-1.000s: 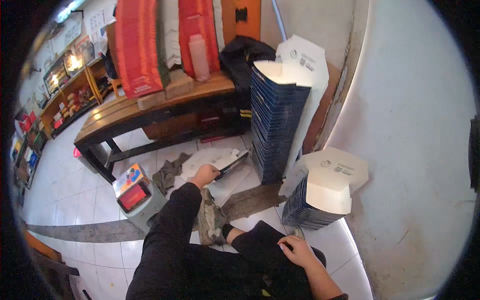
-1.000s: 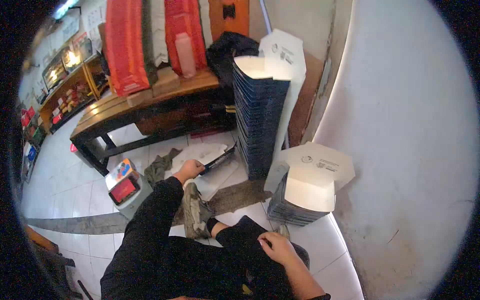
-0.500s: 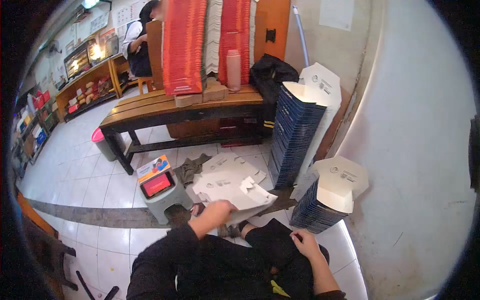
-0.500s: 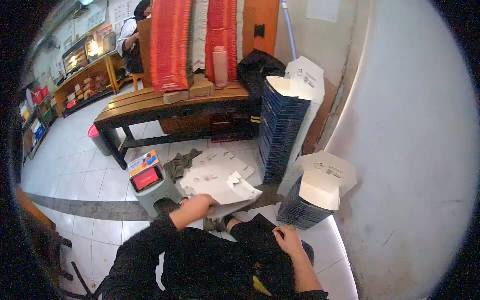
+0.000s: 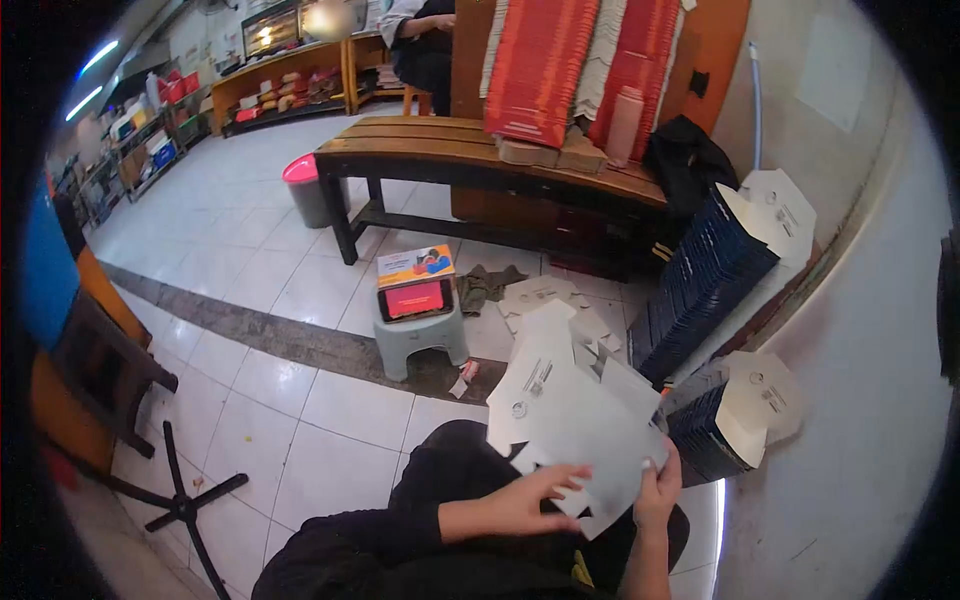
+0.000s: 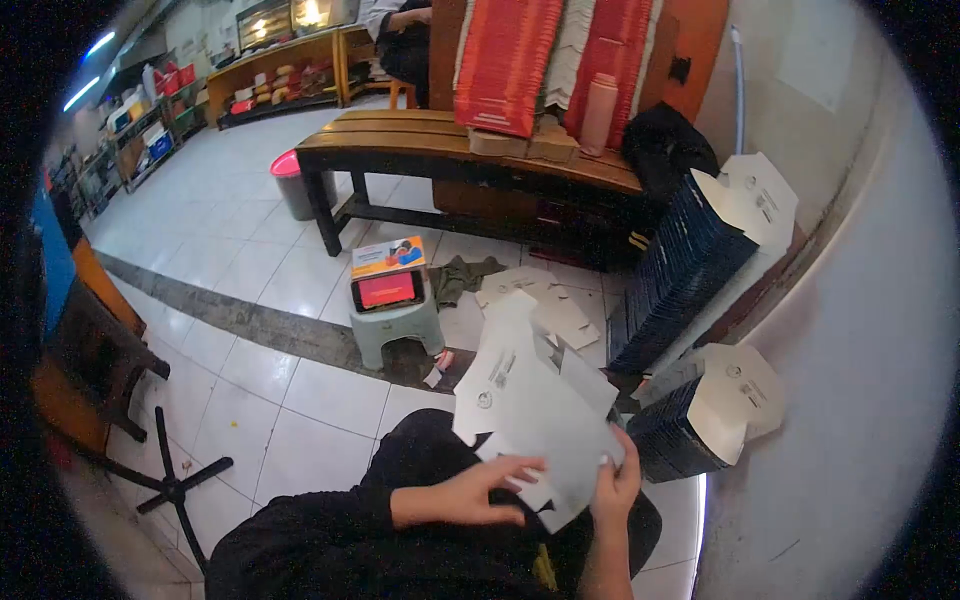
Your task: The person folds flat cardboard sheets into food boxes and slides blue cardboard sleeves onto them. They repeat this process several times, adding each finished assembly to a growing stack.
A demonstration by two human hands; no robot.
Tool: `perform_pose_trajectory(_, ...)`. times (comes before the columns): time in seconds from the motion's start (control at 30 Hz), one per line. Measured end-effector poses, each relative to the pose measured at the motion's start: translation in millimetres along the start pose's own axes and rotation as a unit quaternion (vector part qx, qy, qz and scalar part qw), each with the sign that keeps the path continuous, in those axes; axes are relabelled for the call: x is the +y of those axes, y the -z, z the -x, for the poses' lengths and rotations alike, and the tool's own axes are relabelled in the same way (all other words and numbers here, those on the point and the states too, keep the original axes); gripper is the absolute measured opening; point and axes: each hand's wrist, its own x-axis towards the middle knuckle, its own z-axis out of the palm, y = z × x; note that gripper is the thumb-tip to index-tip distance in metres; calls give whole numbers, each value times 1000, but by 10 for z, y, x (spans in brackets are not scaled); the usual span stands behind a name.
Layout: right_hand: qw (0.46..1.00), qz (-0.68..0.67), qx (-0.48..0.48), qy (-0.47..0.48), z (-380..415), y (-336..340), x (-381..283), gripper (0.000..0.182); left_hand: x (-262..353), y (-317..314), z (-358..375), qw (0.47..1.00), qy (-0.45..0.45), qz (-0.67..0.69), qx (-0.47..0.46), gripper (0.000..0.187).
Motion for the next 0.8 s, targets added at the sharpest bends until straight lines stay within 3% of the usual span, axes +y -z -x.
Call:
perform_pose_trajectory(0.07,962,156,-94,204,76,46,-232,41,19,132,-135,968,40,237,71,82)
perform_pose_trajectory(0.1,861,407,-100,287,110,12,-498,43,95,203,-170,938,50,332,92,75)
perform_pose_trajectory(0.13,860,409,-102,287,139,-64,-557,43,228,271,-211,898,60,422,111,68)
perform_pose_trajectory(0.17,891,331,-129,284,161,-119,-589,43,230,300,-266,874,59,467,124,56)
perform_pose_trajectory(0.2,914,250,-154,280,171,-136,-625,44,272,315,-284,874,57,467,123,56)
perform_pose_trajectory(0.23,910,221,-243,254,204,-98,-707,31,341,317,-297,851,81,503,129,54)
perform_pose_trajectory(0.27,909,221,-244,256,234,-112,-771,31,406,307,-304,826,105,538,134,51)
perform_pose_trajectory(0.33,883,179,-252,353,317,-188,-853,22,440,249,-315,824,137,530,145,48)
perform_pose_trajectory(0.4,906,111,-232,336,347,-182,-773,19,364,164,-304,863,78,482,130,44)
perform_pose_trajectory(0.43,953,-80,-132,260,401,-262,-798,16,353,121,-322,863,55,488,114,40)
perform_pose_trajectory(0.47,949,-266,-23,168,439,-307,-823,13,356,64,-320,863,58,489,115,40)
perform_pose_trajectory(0.53,959,-230,21,161,378,-267,-896,10,388,-31,-326,863,26,484,144,42)
perform_pose_trajectory(0.57,954,21,-43,296,303,-191,-968,11,354,-68,-330,863,-1,484,142,40)
perform_pose_trajectory(0.6,867,270,-103,405,262,-149,-1033,12,349,-102,-326,863,0,484,143,40)
perform_pose_trajectory(0.67,871,275,-118,389,240,-78,-1106,18,359,-151,-311,868,-61,481,105,28)
perform_pose_trajectory(0.73,897,158,-228,344,170,122,-1140,22,326,-170,-297,879,-28,463,107,24)
perform_pose_trajectory(0.77,854,250,-186,416,174,141,-1153,23,339,-209,-315,883,-9,460,94,24)
perform_pose_trajectory(0.8,855,249,-187,415,215,77,-1042,23,337,-261,-333,885,12,458,79,24)
